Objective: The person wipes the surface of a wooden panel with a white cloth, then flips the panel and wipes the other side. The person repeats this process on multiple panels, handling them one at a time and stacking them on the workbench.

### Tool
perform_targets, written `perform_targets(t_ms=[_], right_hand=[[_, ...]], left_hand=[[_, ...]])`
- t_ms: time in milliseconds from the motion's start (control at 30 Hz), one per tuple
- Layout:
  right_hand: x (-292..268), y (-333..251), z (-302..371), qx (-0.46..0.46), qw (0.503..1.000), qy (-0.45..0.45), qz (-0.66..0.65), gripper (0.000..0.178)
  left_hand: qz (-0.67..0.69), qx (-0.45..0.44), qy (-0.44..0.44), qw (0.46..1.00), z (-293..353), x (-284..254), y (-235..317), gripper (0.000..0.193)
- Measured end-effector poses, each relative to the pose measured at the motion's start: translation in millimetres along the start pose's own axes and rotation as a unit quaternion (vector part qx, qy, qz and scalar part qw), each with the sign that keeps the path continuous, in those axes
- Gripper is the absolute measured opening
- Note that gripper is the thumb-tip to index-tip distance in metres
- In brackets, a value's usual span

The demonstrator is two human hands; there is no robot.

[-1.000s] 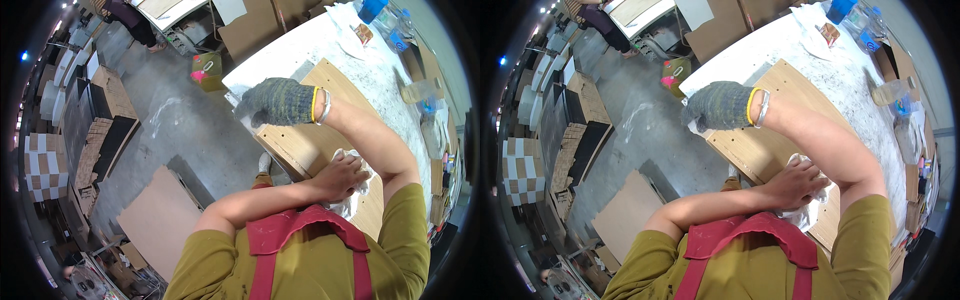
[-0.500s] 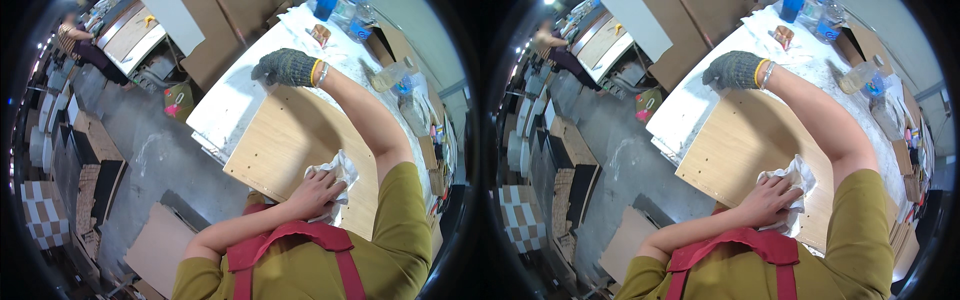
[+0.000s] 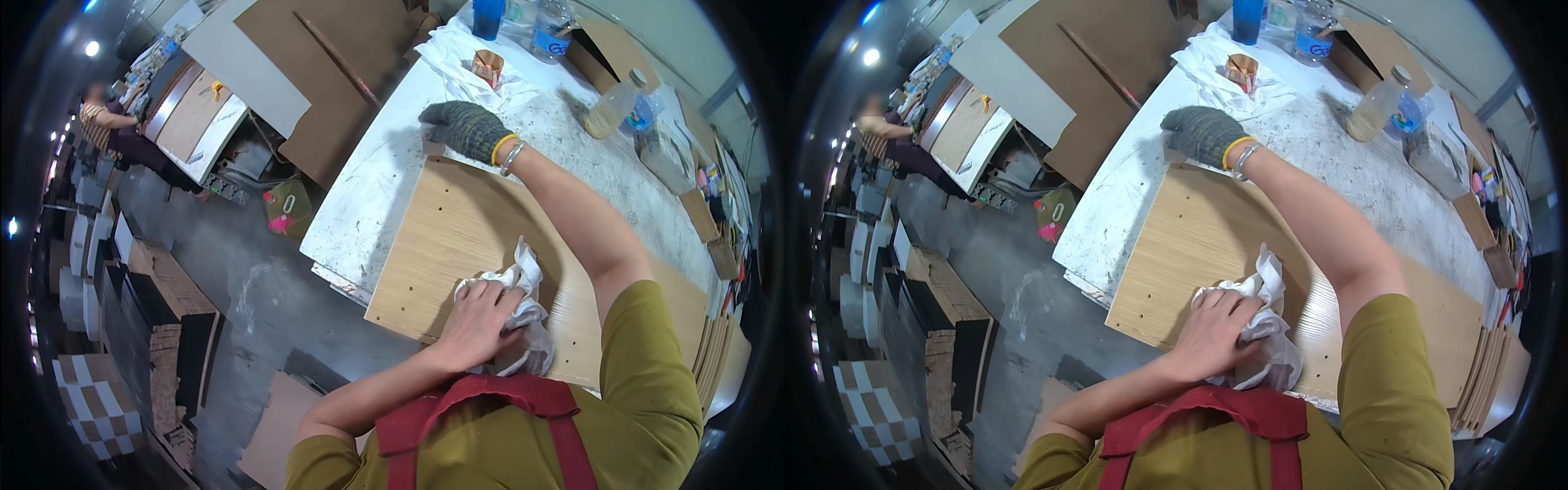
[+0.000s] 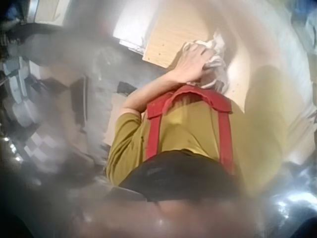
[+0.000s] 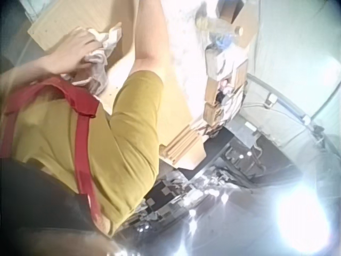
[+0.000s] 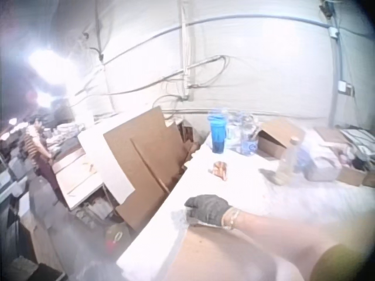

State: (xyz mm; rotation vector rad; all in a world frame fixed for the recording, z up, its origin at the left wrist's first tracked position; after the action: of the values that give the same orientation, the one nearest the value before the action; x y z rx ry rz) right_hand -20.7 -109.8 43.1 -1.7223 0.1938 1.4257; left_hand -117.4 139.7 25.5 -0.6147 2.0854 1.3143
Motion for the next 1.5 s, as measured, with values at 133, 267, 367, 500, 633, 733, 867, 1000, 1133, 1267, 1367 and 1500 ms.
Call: perform_targets(t_ms=[133, 267, 367, 500, 633, 733, 867, 1000, 1133, 1267, 1367, 1500], right_hand=[[-1, 13, 12, 0.021, 1.000, 0.011, 0.009, 0.038], [-14, 49, 36, 0.040, 0.998, 0.009, 0.038, 0.036], [-35, 75, 71, 0.067, 0.997, -0.012, 0.035, 0.035], [-69, 130, 134, 0.093, 0.994, -0.009, 0.052, 0.037], [-113, 196, 215, 0.142, 0.987, -0.001, 0.078, 0.035], [-144, 251, 281, 0.154, 0.985, 0.005, 0.073, 0.037], [-180, 305, 356, 0.172, 0.980, 0.013, 0.098, 0.036], [-209, 371, 426, 0.213, 0.972, 0.042, 0.089, 0.034], [-245, 424, 494, 0.276, 0.958, 0.021, 0.081, 0.040], [-278, 480, 556, 0.320, 0.937, 0.018, 0.136, 0.036], [-301, 516, 604, 0.392, 0.905, 0.042, 0.162, 0.037], [-318, 547, 643, 0.438, 0.874, 0.079, 0.195, 0.032]], left_hand=[[-0.006, 0.014, -0.020, 1.000, 4, 5, -4, 0.055], [-0.035, 0.031, -0.038, 0.998, 4, 8, -4, 0.054], [-0.060, 0.047, -0.029, 0.997, 3, 8, -1, 0.054], [-0.092, 0.049, -0.053, 0.993, 3, 14, -3, 0.054], [-0.107, 0.075, -0.026, 0.991, 9, 20, -7, 0.056], [-0.141, 0.091, -0.013, 0.986, 17, 22, -13, 0.059], [-0.149, 0.040, -0.008, 0.988, 24, 17, -23, 0.061], [-0.199, 0.009, -0.015, 0.980, 24, 16, -23, 0.062], [-0.262, 0.006, -0.044, 0.964, 27, 18, -26, 0.063], [-0.312, -0.031, -0.073, 0.947, 33, 18, -25, 0.063], [-0.321, -0.043, -0.080, 0.943, 32, 19, -23, 0.063], [-0.329, -0.054, -0.091, 0.938, 24, 22, -16, 0.063]])
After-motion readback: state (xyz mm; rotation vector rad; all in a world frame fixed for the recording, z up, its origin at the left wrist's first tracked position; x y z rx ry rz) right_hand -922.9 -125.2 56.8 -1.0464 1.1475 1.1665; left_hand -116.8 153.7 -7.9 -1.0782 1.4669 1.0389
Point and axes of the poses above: each hand's wrist, its own z-axis away from the middle knuckle, its own x-axis out of the palm, y = z × x, the point moved 7 cm from there along -z, towards the middle knuckle, and after that the axes turned 11 degrees about x, right-handed, at the moved point
